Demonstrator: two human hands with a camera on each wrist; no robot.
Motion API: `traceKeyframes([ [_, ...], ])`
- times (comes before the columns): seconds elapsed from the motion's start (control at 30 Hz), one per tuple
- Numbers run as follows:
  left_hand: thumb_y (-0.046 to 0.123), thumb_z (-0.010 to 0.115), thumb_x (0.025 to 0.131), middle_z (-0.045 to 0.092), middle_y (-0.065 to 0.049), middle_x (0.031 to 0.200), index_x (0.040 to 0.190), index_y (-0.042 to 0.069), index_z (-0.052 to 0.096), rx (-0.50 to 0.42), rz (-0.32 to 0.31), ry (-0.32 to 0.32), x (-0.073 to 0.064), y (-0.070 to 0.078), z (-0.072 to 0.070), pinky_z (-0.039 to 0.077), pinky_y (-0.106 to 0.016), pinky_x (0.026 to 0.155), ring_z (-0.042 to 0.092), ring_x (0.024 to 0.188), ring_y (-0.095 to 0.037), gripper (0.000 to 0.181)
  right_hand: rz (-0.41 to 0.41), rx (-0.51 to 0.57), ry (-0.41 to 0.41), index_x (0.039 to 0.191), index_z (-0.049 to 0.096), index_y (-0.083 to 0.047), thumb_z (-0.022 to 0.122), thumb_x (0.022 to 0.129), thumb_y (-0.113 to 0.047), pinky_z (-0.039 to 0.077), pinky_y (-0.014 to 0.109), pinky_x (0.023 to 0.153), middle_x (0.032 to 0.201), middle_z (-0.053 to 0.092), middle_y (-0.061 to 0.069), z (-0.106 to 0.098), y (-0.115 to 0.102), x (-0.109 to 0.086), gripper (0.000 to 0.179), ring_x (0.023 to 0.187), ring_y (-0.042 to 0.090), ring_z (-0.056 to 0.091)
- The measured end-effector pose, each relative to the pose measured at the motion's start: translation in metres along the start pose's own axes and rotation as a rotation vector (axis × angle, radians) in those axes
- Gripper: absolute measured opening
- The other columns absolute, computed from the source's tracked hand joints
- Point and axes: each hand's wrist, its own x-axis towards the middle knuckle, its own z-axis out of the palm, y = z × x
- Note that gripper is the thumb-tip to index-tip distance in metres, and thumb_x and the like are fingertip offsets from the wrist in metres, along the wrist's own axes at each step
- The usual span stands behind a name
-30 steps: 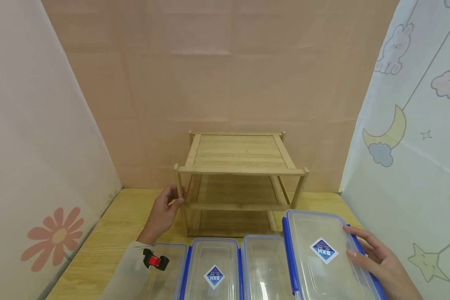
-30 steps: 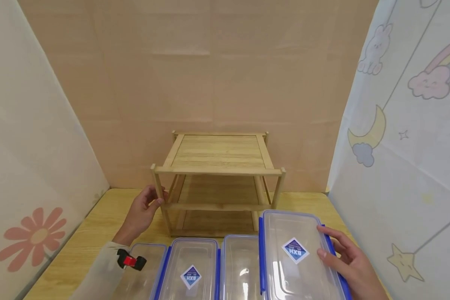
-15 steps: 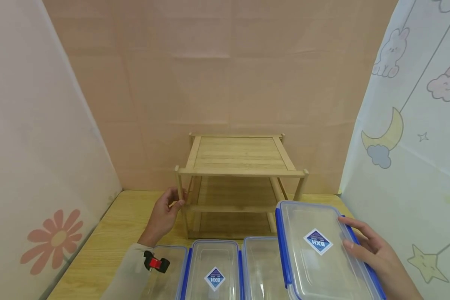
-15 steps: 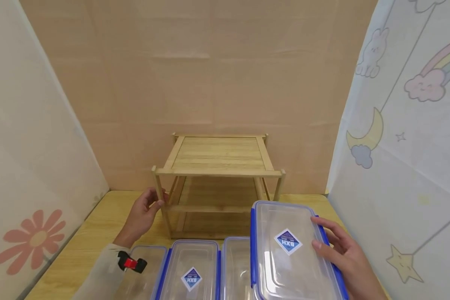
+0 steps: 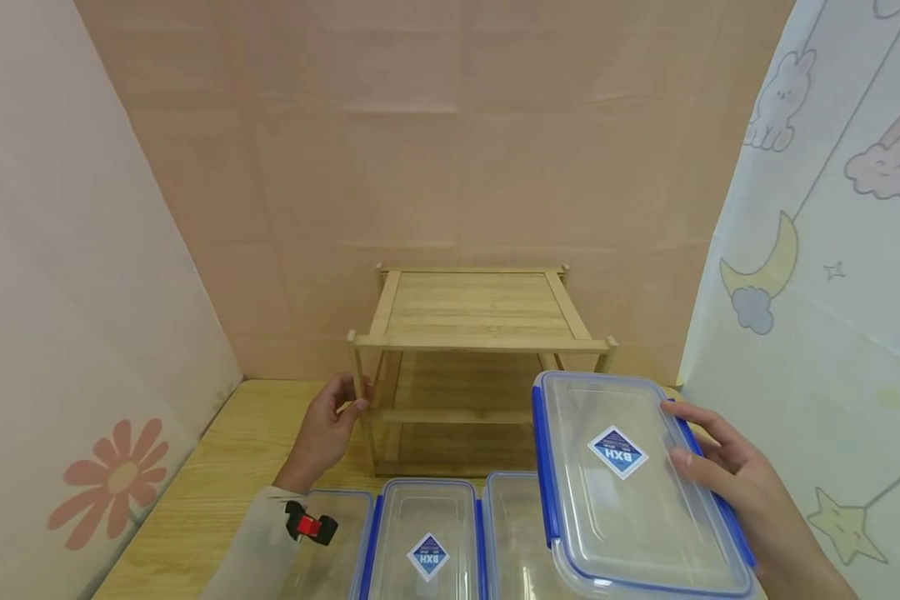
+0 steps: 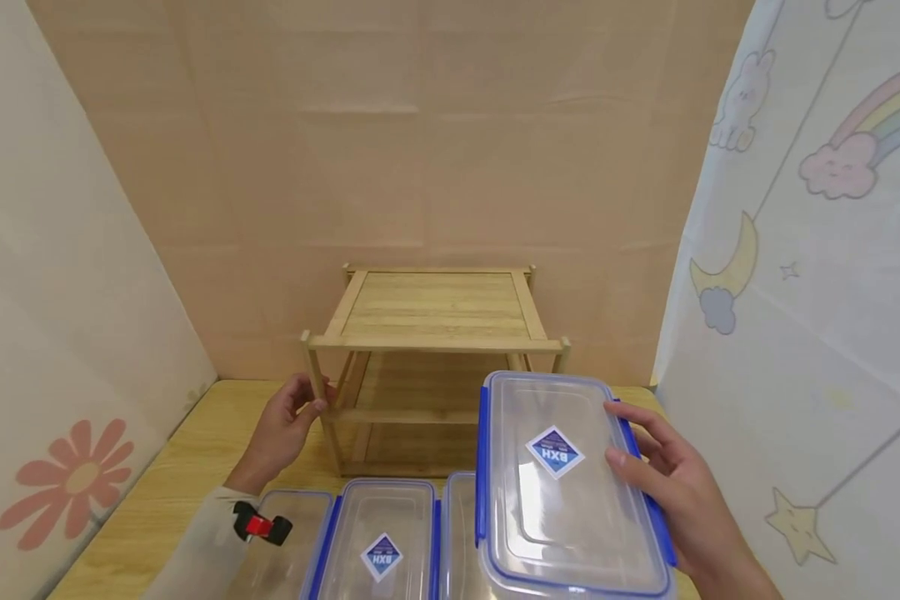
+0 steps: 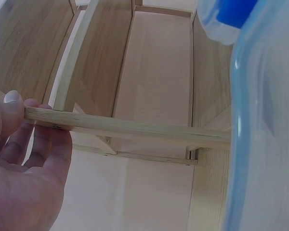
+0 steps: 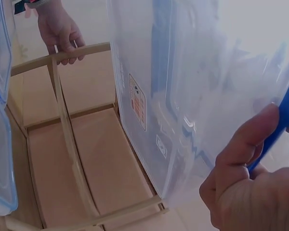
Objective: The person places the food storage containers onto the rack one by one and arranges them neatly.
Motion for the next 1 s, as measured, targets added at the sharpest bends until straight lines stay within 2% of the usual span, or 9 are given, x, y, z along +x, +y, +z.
traceKeyframes([
  [0.1, 0.019, 0.056, 0.102, 0.062, -0.008, 0.12, 0.131, 0.009, 0.053, -0.01, 0.003, -0.003, 0.001, 0.0, 0.0, 0.052, -0.042, 0.093, 0.059, 0.117, -0.022, 0.03, -0.036, 0.03, -0.026, 0.152, 0.033, -0.035, 0.046, 0.105, -0.019, 0.059, 0.051, 0.075, 0.132, 0.053, -0.01, 0.003, -0.006, 0.001, 0.051, 0.095, 0.024, 0.07],
  [0.27, 0.014, 0.055, 0.102, 0.063, -0.01, 0.12, 0.13, 0.009, 0.052, -0.012, -0.005, -0.005, 0.001, 0.0, 0.0, 0.052, -0.033, 0.092, 0.06, 0.116, -0.022, 0.029, -0.089, 0.09, -0.077, 0.152, 0.032, -0.033, 0.042, 0.106, -0.016, 0.058, 0.053, 0.074, 0.135, 0.053, -0.006, 0.011, -0.015, 0.003, 0.05, 0.094, 0.027, 0.072],
  [0.5, 0.004, 0.052, 0.101, 0.061, -0.021, 0.123, 0.126, 0.011, 0.054, -0.018, 0.018, -0.005, 0.002, 0.003, 0.001, 0.052, -0.031, 0.091, 0.06, 0.116, -0.034, 0.026, -0.127, 0.104, -0.126, 0.152, 0.031, -0.032, 0.042, 0.106, -0.017, 0.057, 0.056, 0.075, 0.132, 0.056, -0.001, 0.025, -0.033, 0.01, 0.05, 0.095, 0.028, 0.072],
  [0.63, 0.007, 0.053, 0.102, 0.062, -0.017, 0.122, 0.126, 0.013, 0.054, -0.028, 0.021, -0.006, 0.003, 0.0, 0.001, 0.053, -0.029, 0.091, 0.06, 0.115, -0.03, 0.025, -0.149, 0.128, -0.156, 0.152, 0.031, -0.031, 0.042, 0.106, -0.016, 0.056, 0.058, 0.076, 0.133, 0.056, 0.0, 0.03, -0.042, 0.014, 0.05, 0.096, 0.029, 0.072],
  [0.77, 0.013, 0.055, 0.102, 0.063, -0.012, 0.119, 0.127, 0.009, 0.053, -0.038, 0.037, -0.004, 0.004, -0.005, 0.001, 0.053, -0.029, 0.09, 0.061, 0.113, -0.025, 0.025, -0.186, 0.148, -0.174, 0.151, 0.032, -0.028, 0.042, 0.105, -0.015, 0.056, 0.056, 0.074, 0.129, 0.059, 0.002, 0.036, -0.049, 0.02, 0.049, 0.094, 0.029, 0.073],
  [0.9, 0.014, 0.056, 0.101, 0.063, -0.012, 0.118, 0.126, 0.008, 0.054, -0.057, 0.048, -0.004, 0.005, -0.006, 0.002, 0.053, -0.029, 0.091, 0.061, 0.113, -0.026, 0.026, -0.232, 0.169, -0.198, 0.15, 0.033, -0.026, 0.042, 0.105, -0.013, 0.057, 0.054, 0.073, 0.128, 0.06, 0.003, 0.042, -0.052, 0.027, 0.047, 0.094, 0.028, 0.073],
  [1.0, 0.008, 0.054, 0.101, 0.062, -0.018, 0.119, 0.125, 0.009, 0.054, -0.054, 0.027, -0.008, 0.002, 0.006, 0.001, 0.053, -0.033, 0.092, 0.061, 0.114, -0.031, 0.024, -0.246, 0.165, -0.205, 0.149, 0.035, -0.026, 0.042, 0.105, -0.014, 0.057, 0.053, 0.073, 0.129, 0.062, 0.002, 0.046, -0.057, 0.033, 0.046, 0.096, 0.029, 0.073],
])
